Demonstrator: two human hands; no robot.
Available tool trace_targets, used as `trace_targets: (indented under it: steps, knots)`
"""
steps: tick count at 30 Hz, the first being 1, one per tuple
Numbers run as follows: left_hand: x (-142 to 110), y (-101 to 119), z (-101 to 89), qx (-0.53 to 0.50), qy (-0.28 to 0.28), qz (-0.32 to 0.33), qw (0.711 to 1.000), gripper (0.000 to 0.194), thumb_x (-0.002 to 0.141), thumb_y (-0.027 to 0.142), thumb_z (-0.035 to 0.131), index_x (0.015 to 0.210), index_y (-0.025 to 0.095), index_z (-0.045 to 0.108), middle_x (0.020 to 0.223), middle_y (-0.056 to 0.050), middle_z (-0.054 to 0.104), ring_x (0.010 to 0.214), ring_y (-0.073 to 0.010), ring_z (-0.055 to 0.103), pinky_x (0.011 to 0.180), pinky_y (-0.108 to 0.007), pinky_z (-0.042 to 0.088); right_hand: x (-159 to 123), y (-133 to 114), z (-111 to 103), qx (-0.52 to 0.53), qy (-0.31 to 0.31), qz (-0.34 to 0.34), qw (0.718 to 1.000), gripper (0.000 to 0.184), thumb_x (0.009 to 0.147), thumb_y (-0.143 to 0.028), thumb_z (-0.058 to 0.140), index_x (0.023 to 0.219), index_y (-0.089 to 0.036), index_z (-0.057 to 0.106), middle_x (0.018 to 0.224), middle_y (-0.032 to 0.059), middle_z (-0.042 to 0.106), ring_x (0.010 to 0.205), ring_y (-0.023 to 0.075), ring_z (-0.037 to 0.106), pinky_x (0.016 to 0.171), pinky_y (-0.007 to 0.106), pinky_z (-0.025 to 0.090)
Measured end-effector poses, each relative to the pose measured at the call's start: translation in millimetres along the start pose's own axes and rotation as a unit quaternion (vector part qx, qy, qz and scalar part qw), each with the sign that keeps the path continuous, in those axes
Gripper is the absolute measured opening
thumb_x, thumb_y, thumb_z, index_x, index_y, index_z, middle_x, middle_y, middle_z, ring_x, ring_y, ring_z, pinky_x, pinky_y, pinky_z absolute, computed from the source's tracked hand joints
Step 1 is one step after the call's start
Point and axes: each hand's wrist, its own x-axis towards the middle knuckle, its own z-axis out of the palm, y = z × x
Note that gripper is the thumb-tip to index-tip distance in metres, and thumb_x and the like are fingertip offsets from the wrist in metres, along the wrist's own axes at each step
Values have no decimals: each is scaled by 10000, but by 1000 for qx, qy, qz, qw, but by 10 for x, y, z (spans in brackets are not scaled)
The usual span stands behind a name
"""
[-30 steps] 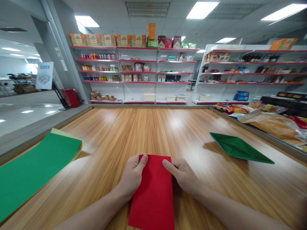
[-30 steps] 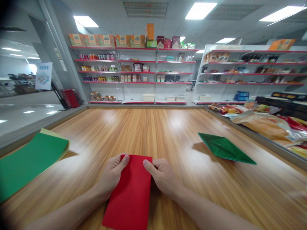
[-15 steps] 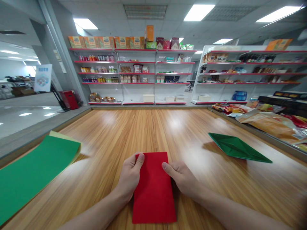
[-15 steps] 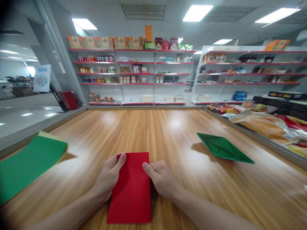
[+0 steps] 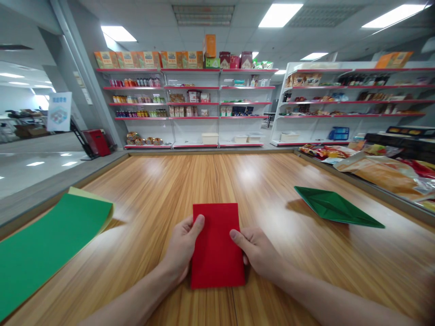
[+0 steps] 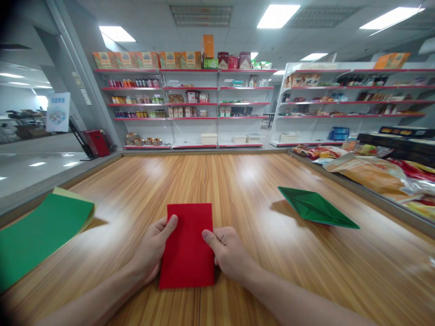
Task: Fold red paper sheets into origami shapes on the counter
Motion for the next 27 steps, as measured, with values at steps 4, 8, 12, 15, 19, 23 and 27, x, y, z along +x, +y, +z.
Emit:
trace_targets:
  steps: [4,8,12,15,19,23,27]
  knots:
    - [1,5,-2,2,-43,-23,999,304,770,321,714,954,82,682,822,-129,730,751,-246,692,679,-335,542,27,16,-5,9,-10,6,1000,539,854,-615,427,577,-156,484,466,-13,457,398,82,390,384,204,253]
    - [16,10,-13,-35,-20,-15,999,247,763,277,723,929,96,695,843,-127,735,778,-252,695,716,-354,543,0,-53,4,16,-73,-21,997,535,857,-589,454,543,-155,455,467,-27,424,402,63,348,386,199,225]
    - [18,3,-25,-47,-15,-15,999,223,751,258,735,897,93,703,832,-123,738,782,-257,697,730,-363,546,-5,-65,6,26,-59,-35,997,530,857,-571,473,528,-157,438,467,-30,412,409,61,344,394,202,226]
    - [15,8,-21,-51,3,-8,999,231,755,263,732,904,90,698,832,-125,738,788,-261,698,735,-369,547,0,-29,4,9,-58,-35,998,521,877,-551,459,550,-145,470,475,-30,415,412,61,351,394,194,237]
    - [22,34,0,-63,26,1,998,278,741,272,743,941,87,686,846,-134,735,797,-271,696,727,-377,551,0,14,3,10,-74,-32,997,523,879,-545,465,579,-122,532,501,-2,479,445,78,437,432,184,344]
    - [21,45,-1,-76,11,-12,997,295,756,277,728,977,89,675,868,-149,731,805,-283,693,700,-386,556,-10,-5,-3,43,-89,-36,994,545,860,-570,478,568,-115,551,470,-5,472,416,74,432,437,185,384]
    - [8,28,-20,-71,16,-17,997,272,774,288,710,956,88,678,841,-152,730,794,-286,693,685,-388,558,-32,-64,-4,18,-101,-37,994,524,867,-545,485,603,-106,595,494,18,537,424,72,471,404,162,328]
